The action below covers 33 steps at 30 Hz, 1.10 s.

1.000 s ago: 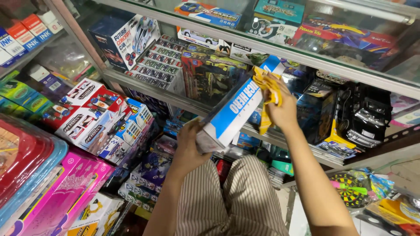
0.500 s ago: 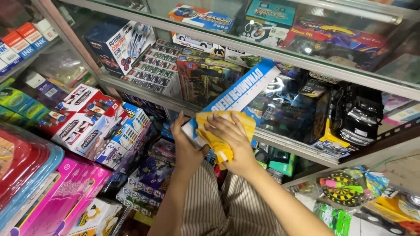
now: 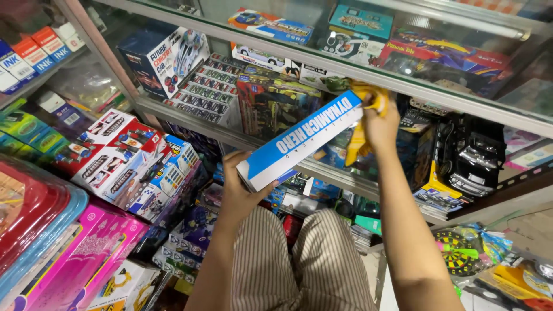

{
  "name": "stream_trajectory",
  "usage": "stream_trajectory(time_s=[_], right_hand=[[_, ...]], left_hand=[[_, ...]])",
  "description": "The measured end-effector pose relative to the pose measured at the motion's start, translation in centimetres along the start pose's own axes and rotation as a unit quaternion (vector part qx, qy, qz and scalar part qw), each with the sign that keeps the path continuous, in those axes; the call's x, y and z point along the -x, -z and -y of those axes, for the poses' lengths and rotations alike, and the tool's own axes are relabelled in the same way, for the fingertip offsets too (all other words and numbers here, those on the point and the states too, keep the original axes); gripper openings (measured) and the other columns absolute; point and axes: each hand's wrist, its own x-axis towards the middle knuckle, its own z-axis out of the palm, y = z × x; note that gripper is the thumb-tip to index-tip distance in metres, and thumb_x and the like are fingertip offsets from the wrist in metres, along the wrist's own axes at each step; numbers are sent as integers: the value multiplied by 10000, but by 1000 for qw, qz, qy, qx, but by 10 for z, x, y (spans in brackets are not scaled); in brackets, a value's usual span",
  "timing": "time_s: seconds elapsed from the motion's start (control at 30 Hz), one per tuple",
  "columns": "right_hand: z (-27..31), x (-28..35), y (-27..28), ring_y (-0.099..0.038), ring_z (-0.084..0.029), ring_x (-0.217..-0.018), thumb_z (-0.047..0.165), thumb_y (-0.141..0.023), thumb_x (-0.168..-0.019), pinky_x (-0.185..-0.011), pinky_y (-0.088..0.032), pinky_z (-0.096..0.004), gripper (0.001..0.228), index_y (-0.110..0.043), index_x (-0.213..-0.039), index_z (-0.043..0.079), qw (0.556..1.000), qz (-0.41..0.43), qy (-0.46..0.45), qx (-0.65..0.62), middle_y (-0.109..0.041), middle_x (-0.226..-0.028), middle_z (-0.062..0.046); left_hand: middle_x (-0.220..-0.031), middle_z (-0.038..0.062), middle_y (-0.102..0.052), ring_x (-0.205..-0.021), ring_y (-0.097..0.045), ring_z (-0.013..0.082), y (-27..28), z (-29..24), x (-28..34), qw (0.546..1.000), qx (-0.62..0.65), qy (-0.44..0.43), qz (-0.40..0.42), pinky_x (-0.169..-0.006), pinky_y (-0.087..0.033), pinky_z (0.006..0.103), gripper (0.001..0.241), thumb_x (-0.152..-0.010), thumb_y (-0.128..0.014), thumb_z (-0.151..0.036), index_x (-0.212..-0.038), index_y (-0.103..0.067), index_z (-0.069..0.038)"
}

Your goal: Wiping dust off various toy boxes using a cloth in a retail setting

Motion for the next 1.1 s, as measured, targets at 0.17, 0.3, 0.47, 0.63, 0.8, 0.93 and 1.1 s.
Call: stream_trajectory(time_s=[0.17, 0.3, 0.47, 0.63, 0.8, 0.93, 1.1], right_hand=[[-59, -9, 11, -720, -240, -1116, 379, -810, -953, -1030, -554, -444, 527, -589, -1342, 101, 908, 7, -200, -369, -715, -1233, -79], [-50, 6, 43, -796, -233, -912, 403, -876, -885, -873, -639, -432, 523, -662, -1209, 54, 857, -20, -305, -414, -774, -1046, -108], [1, 46, 53, -785, -252, -918, 322, -875, -888, -838, -639, -443, 483, -669, -1177, -7, 866, -72, -300, -394, -755, -1029, -145], [18, 69, 57, -781, -272, -871, 298, -864, -883, -792, -641, -455, 428, -693, -1118, -17, 849, -94, -330, -401, -754, -995, -160], [25, 85, 61, -764, -265, -942, 301, -893, -854, -842, -628, -458, 525, -677, -1213, -14, 851, -112, -319, -401, -739, -1039, -151], [-7, 104, 62, -741, -246, -1005, 345, -889, -859, -860, -619, -456, 553, -677, -1241, 6, 869, -89, -322, -366, -732, -1095, -147], [-4, 103, 55, -738, -284, -1025, 302, -845, -903, -865, -614, -477, 504, -652, -1268, 13, 857, -82, -334, -384, -721, -1113, -139]], left_hand=[[-1268, 170, -502, -1277, -485, 392, 26, 5, -27, 998, -53, 14, 29, -1088, -351, 526, 820, -685, -975, -288, -1320, -511, -57], [-1292, 203, -529, -1274, -467, 457, 51, -5, -66, 962, -252, -63, 81, -1073, -348, 615, 790, -699, -922, -398, -1323, -571, -65], [-1412, 115, -528, -1419, -336, 375, 41, -23, -96, 902, -396, 25, 170, -1077, -118, 759, 883, -811, -776, -570, -1536, -445, -188], [-1490, 120, -530, -1492, -293, 408, -11, -60, -112, 817, -525, -3, 238, -1009, 35, 878, 977, -720, -784, -624, -1569, -419, -309], [-1521, 226, -398, -1479, -256, 482, -82, -64, -119, 816, -469, -30, 336, -944, -229, 898, 1065, -774, -751, -673, -1617, -263, -243], [-1460, 226, -490, -1420, -383, 460, -129, -57, -118, 830, -431, -57, 349, -982, -210, 872, 889, -877, -663, -638, -1563, -377, -150], [-1112, 134, -586, -1122, -576, 404, -148, -15, -111, 852, -419, -265, 167, -915, -391, 727, 887, -715, -789, -661, -1322, -552, -60]])
